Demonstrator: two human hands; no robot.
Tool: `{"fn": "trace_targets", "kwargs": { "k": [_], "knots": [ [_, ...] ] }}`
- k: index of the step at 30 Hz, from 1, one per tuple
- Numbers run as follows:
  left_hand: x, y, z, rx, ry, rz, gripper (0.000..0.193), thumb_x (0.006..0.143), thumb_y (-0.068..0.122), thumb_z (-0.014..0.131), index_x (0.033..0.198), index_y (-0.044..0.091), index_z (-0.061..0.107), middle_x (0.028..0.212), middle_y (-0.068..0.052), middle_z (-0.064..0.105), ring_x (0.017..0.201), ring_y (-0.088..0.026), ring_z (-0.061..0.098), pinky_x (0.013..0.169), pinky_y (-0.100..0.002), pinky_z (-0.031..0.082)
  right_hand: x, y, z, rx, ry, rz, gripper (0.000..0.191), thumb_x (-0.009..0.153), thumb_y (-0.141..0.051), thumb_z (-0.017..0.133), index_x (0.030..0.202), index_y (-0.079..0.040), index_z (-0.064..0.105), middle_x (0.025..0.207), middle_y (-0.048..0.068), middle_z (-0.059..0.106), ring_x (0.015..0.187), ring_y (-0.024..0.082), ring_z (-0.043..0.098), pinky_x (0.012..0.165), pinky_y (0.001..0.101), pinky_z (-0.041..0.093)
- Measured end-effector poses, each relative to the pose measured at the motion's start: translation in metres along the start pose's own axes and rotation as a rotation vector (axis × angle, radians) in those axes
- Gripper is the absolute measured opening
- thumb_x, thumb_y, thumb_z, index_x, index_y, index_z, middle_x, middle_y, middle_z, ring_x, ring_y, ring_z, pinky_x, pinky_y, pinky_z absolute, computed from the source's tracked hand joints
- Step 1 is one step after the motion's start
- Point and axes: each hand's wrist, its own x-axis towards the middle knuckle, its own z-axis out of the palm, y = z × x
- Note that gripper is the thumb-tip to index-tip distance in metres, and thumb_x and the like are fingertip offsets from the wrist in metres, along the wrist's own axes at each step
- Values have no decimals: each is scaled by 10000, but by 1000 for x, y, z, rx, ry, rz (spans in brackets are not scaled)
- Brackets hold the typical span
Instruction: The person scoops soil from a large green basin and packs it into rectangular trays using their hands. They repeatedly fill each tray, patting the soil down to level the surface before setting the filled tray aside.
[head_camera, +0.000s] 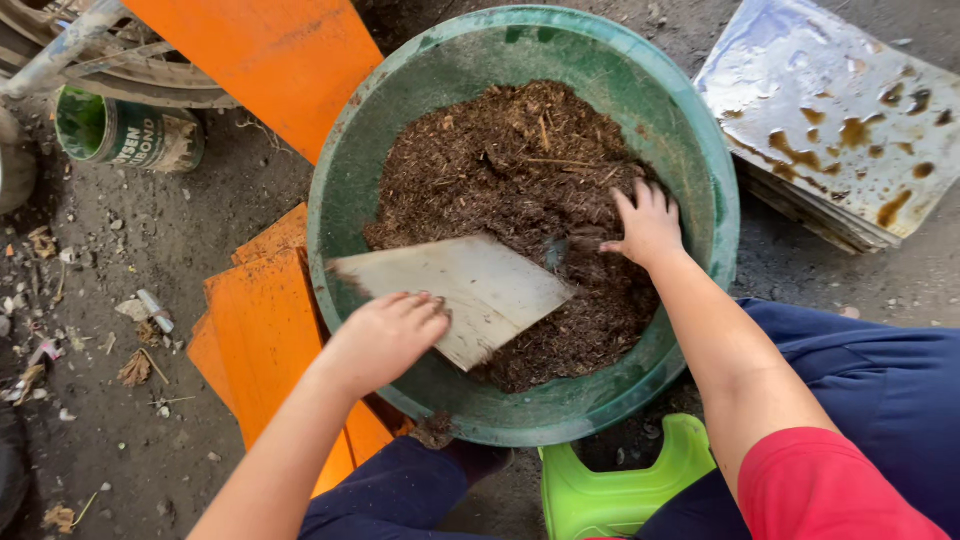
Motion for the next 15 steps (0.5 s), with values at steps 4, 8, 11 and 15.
{"fn": "trace_targets", "kwargs": {
  "k": [4, 8, 11, 15],
  "knots": [
    [-20, 0, -37, -381, 30, -532, 338, 842, 91, 646, 1167, 134, 731, 1142, -74, 769, 1029, -235, 730, 897, -333, 555, 1, -2, -3, 95, -175, 108, 1246, 623, -627, 913, 1608, -323, 213, 1629, 192, 192, 1453, 464, 260, 1148, 586, 311],
    [-44, 12, -35, -818, 74, -1143, 254, 937, 190, 677, 1167, 95, 726, 1035, -98, 799, 917, -203, 751, 842, -317, 551, -11, -22, 1, 56, -271, 168, 1174, 661, -557, 922, 1603, -361, 249, 1624, 152, 258, 1441, 458, 321, 1103, 623, 398],
    [-55, 15, 3, -1151, 321, -1321, 290, 930, 198, 683, 1160, 21, 679, 1055, -116, 785, 929, -179, 717, 840, -318, 545, -23, -34, 2, 34, -254, 195, 1067, 710, -472, 920, 1575, -341, 310, 1560, 157, 322, 1405, 472, 360, 1061, 633, 432],
    [-58, 21, 76, -1142, 426, -1401, 340, 899, 206, 721, 1127, -39, 664, 1057, -131, 773, 948, -218, 720, 863, -346, 533, -26, -34, 13, 73, -211, 237, 870, 777, -370, 893, 1505, -318, 419, 1521, 173, 345, 1333, 492, 431, 1032, 609, 473]
  ]
}}
